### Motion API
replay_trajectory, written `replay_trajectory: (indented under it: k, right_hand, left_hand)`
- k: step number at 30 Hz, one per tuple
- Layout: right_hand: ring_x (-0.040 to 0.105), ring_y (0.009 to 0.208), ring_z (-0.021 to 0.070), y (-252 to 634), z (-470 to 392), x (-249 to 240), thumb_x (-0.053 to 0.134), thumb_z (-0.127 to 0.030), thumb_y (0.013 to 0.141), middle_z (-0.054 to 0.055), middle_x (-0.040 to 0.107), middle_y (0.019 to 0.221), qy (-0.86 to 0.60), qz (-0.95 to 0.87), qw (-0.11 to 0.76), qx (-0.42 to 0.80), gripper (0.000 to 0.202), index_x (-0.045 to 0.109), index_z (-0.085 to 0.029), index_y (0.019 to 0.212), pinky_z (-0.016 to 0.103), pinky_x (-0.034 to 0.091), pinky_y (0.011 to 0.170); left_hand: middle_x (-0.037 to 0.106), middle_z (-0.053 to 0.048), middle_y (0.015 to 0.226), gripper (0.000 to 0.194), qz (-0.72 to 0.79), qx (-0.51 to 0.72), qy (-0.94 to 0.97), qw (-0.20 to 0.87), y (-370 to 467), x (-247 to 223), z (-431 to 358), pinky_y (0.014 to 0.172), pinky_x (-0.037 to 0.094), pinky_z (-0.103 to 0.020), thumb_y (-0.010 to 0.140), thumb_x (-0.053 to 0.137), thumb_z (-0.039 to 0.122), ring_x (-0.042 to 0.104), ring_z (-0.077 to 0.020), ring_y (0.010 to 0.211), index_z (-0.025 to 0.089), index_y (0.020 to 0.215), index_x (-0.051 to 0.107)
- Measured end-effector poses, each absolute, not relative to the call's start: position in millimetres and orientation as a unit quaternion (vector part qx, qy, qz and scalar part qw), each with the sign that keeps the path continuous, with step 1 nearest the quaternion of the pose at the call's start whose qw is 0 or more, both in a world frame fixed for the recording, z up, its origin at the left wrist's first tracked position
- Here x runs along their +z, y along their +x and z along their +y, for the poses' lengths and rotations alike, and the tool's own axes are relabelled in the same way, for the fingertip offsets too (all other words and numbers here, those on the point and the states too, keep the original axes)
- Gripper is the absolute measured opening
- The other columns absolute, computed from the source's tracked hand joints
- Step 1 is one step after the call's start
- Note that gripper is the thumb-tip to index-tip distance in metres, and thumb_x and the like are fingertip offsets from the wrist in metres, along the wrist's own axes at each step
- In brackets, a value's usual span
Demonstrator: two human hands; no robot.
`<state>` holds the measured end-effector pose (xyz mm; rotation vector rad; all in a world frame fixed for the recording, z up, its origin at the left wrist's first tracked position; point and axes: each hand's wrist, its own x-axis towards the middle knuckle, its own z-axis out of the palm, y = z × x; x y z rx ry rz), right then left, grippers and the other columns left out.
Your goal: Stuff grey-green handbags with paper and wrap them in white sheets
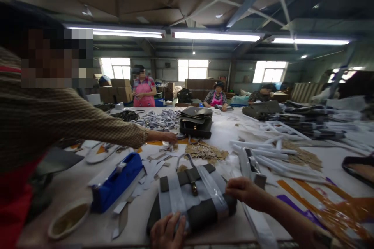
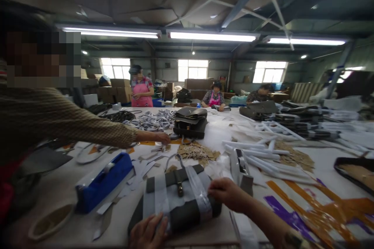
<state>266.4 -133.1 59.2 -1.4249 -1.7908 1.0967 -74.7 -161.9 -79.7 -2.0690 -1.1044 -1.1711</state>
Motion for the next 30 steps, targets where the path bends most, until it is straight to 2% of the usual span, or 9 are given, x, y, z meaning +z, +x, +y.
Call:
replay_trajectory:
  k: [4,8,14,18,20,23,26,28,30]
  right_hand:
    - [0.049,0.062,0.0107,185.5,-110.2,92.7,0.062,-0.025,0.081,-0.003,0.059,0.065,-0.425,-0.816,0.125,0.372,0.013,0.072,-0.017,0.077,0.023,0.038,0.062]
    - [0.041,0.056,0.0093,125.3,-85.0,107.8,0.065,-0.011,0.077,-0.006,0.055,0.059,-0.379,-0.881,0.004,0.282,0.013,0.074,-0.019,0.071,0.024,0.033,0.059]
    - [0.049,0.057,0.0129,72.9,-57.6,96.1,0.065,0.005,0.063,-0.005,0.059,0.055,-0.343,-0.899,-0.094,0.256,0.028,0.073,-0.022,0.061,0.025,0.038,0.063]
    - [0.054,0.062,0.0151,57.8,-43.1,85.8,0.065,0.005,0.058,-0.004,0.057,0.052,-0.371,-0.887,-0.058,0.268,0.03,0.069,-0.024,0.056,0.024,0.041,0.063]
    - [0.055,0.062,0.0138,57.8,-38.1,85.0,0.064,0.002,0.06,-0.003,0.063,0.058,-0.405,-0.856,-0.022,0.32,0.028,0.074,-0.023,0.065,0.022,0.041,0.059]
    - [0.058,0.056,0.0104,66.0,-40.8,86.7,0.055,-0.008,0.072,0.0,0.076,0.085,-0.448,-0.803,-0.002,0.393,0.04,0.079,-0.021,0.102,0.021,0.041,0.051]
    - [0.062,0.048,0.0089,81.3,-59.3,85.9,0.047,-0.01,0.068,0.005,0.077,0.112,-0.486,-0.679,0.046,0.548,0.081,0.054,-0.026,0.147,0.021,0.041,0.043]
    - [0.061,0.045,0.0095,92.5,-77.6,81.2,0.047,-0.01,0.06,0.005,0.078,0.105,-0.491,-0.584,0.085,0.641,0.1,0.038,-0.025,0.158,0.02,0.039,0.04]
    - [0.054,0.039,0.0092,101.4,-96.3,72.7,0.049,-0.012,0.056,0.001,0.077,0.086,-0.489,-0.524,0.11,0.689,0.103,0.035,-0.019,0.158,0.02,0.034,0.037]
  left_hand:
    - [0.076,0.0,0.115,0.021,-0.414,-0.443,-0.758,0.242,-72.8,-80.2,-168.1,0.091,0.043,-0.043,0.092,0.07,0.034,0.065,-0.0232,0.103,0.031,0.113,0.073]
    - [0.077,-0.001,0.109,0.016,-0.415,-0.503,-0.721,0.234,-63.8,-83.2,-166.1,0.091,0.042,-0.043,0.095,0.063,0.033,0.064,-0.0227,0.1,0.03,0.107,0.074]
    - [0.077,-0.003,0.104,0.022,-0.414,-0.553,-0.692,0.212,-56.8,-83.1,-165.6,0.093,0.04,-0.043,0.101,0.052,0.032,0.064,-0.0222,0.1,0.028,0.103,0.074]
    - [0.077,-0.002,0.106,0.018,-0.429,-0.537,-0.697,0.202,-60.2,-80.4,-169.5,0.095,0.039,-0.042,0.098,0.056,0.03,0.064,-0.0214,0.102,0.029,0.105,0.073]
    - [0.077,-0.001,0.106,0.019,-0.429,-0.535,-0.699,0.203,-61.4,-78.9,-169.8,0.095,0.039,-0.042,0.099,0.056,0.03,0.063,-0.021,0.102,0.029,0.104,0.073]
    - [0.077,-0.001,0.105,0.021,-0.422,-0.55,-0.688,0.212,-61.7,-77.9,-167.9,0.094,0.039,-0.042,0.101,0.053,0.03,0.063,-0.0208,0.1,0.028,0.101,0.074]
    - [0.077,-0.001,0.106,0.019,-0.418,-0.549,-0.69,0.219,-61.7,-78.0,-166.0,0.095,0.039,-0.042,0.099,0.056,0.028,0.063,-0.0212,0.101,0.028,0.1,0.075]
    - [0.077,0.0,0.107,0.018,-0.419,-0.54,-0.696,0.22,-61.6,-78.2,-165.7,0.096,0.038,-0.042,0.098,0.057,0.026,0.063,-0.0211,0.102,0.028,0.101,0.075]
    - [0.077,0.0,0.106,0.021,-0.42,-0.547,-0.69,0.221,-61.8,-78.5,-166.5,0.097,0.038,-0.041,0.099,0.055,0.025,0.063,-0.0207,0.101,0.029,0.101,0.075]
